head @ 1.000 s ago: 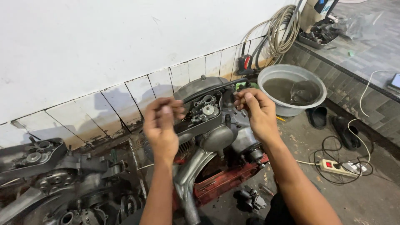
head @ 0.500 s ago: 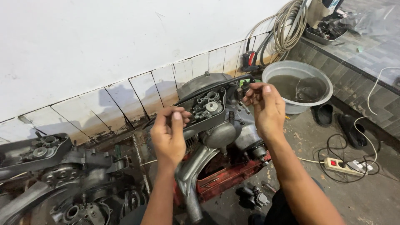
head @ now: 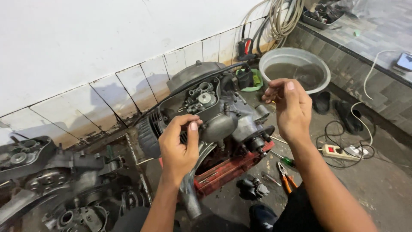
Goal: The person is repairing a motorcycle engine mounted on a red stand. They use pliers to remove a clip, then use their hands and a screwdriver to remove and install small metal components and a spring inside the engine head. The person also picks up and places down various tools and parts on the floor.
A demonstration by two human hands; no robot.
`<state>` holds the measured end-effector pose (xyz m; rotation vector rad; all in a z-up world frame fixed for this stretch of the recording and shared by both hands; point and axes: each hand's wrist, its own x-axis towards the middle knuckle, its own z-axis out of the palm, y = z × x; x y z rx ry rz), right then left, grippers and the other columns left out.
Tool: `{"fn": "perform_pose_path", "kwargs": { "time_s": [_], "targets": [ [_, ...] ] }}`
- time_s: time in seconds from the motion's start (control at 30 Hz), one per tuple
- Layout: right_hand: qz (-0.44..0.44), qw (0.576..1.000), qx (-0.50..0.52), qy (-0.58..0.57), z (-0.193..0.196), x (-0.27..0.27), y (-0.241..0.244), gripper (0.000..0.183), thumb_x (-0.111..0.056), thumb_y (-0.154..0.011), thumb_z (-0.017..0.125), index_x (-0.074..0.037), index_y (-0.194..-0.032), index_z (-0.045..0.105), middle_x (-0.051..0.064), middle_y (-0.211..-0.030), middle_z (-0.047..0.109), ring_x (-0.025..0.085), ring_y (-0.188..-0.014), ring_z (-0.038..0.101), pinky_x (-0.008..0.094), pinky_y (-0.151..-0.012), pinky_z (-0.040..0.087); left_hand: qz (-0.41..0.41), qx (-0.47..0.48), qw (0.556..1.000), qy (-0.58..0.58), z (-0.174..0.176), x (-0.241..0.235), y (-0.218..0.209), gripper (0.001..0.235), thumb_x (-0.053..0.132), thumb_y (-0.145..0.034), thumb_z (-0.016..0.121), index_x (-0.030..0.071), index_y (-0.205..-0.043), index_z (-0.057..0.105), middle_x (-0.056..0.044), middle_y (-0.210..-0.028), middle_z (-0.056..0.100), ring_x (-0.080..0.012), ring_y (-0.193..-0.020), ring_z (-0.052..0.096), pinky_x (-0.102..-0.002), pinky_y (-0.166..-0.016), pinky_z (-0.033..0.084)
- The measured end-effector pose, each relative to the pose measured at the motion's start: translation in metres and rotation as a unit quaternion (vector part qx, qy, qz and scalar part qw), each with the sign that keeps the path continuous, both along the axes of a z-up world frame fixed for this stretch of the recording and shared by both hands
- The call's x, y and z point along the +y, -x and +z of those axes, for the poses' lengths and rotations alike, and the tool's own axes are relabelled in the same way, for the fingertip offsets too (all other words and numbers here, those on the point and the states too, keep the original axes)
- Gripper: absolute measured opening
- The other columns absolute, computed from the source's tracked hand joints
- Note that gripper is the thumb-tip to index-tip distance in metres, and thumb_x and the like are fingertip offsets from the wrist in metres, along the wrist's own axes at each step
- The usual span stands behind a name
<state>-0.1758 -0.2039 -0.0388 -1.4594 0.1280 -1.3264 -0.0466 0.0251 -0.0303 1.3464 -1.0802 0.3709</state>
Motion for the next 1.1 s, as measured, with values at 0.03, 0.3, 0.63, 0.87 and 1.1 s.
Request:
{"fn": "perform_pose_path", "kwargs": {
  "time_s": [0.03,0.3,0.63,0.87,1.1],
  "targets": [
    [-0.003,1.0,0.002,-0.001,0.002,0.002,0.006,0.042,-0.026,-0.113,0.037,0.009,-0.112,0.061,0.02,-0.085,0.064,0.024,-0.077,0.07,0.028,-0.07,0.057,-0.003,0.002,1.0,-0.001,0.0,-0.001,0.001,0.016,0.008,-0.099,0.057,0.002,-0.102,0.072,-0.011,-0.083,0.076,-0.0292,-0.074,0.074,-0.039,-0.069,0.06],
    [-0.023,0.985,0.117,0.125,0.0,0.011,0.055,0.037,-0.014,-0.113,0.039,0.01,-0.107,0.067,0.022,-0.082,0.066,0.026,-0.076,0.067,0.035,-0.075,0.056,-0.014,-0.02,1.0,-0.013,-0.002,-0.003,0.014,0.017,0.01,-0.101,0.056,0.004,-0.102,0.071,-0.01,-0.084,0.075,-0.0313,-0.078,0.074,-0.039,-0.072,0.059],
    [0.009,0.894,0.414,0.172,-0.015,0.02,0.109,0.024,-0.011,-0.107,0.054,0.003,-0.095,0.07,0.018,-0.075,0.067,0.03,-0.07,0.065,0.045,-0.074,0.054,-0.158,-0.114,0.953,-0.234,-0.039,-0.029,0.049,0.015,0.021,-0.099,0.062,0.011,-0.105,0.07,-0.011,-0.084,0.071,-0.0335,-0.081,0.071,-0.043,-0.072,0.058],
    [0.163,0.76,0.593,0.209,-0.073,0.009,0.116,0.022,-0.017,-0.093,0.062,0.003,-0.099,0.067,0.027,-0.086,0.071,0.048,-0.082,0.071,0.056,-0.074,0.054,-0.249,-0.112,0.855,-0.44,-0.062,-0.048,0.054,0.023,0.016,-0.099,0.057,0.004,-0.114,0.069,-0.018,-0.094,0.073,-0.0389,-0.09,0.072,-0.05,-0.075,0.059],
    [0.236,0.676,0.655,0.242,-0.158,0.019,0.098,0.022,-0.02,-0.086,0.067,-0.005,-0.102,0.07,0.022,-0.094,0.074,0.047,-0.096,0.071,0.058,-0.081,0.056,-0.213,-0.139,0.816,-0.519,-0.075,-0.054,0.05,0.028,0.029,-0.101,0.053,0.014,-0.122,0.064,-0.009,-0.103,0.072,-0.0314,-0.1,0.072,-0.046,-0.079,0.06]
  ]
}}
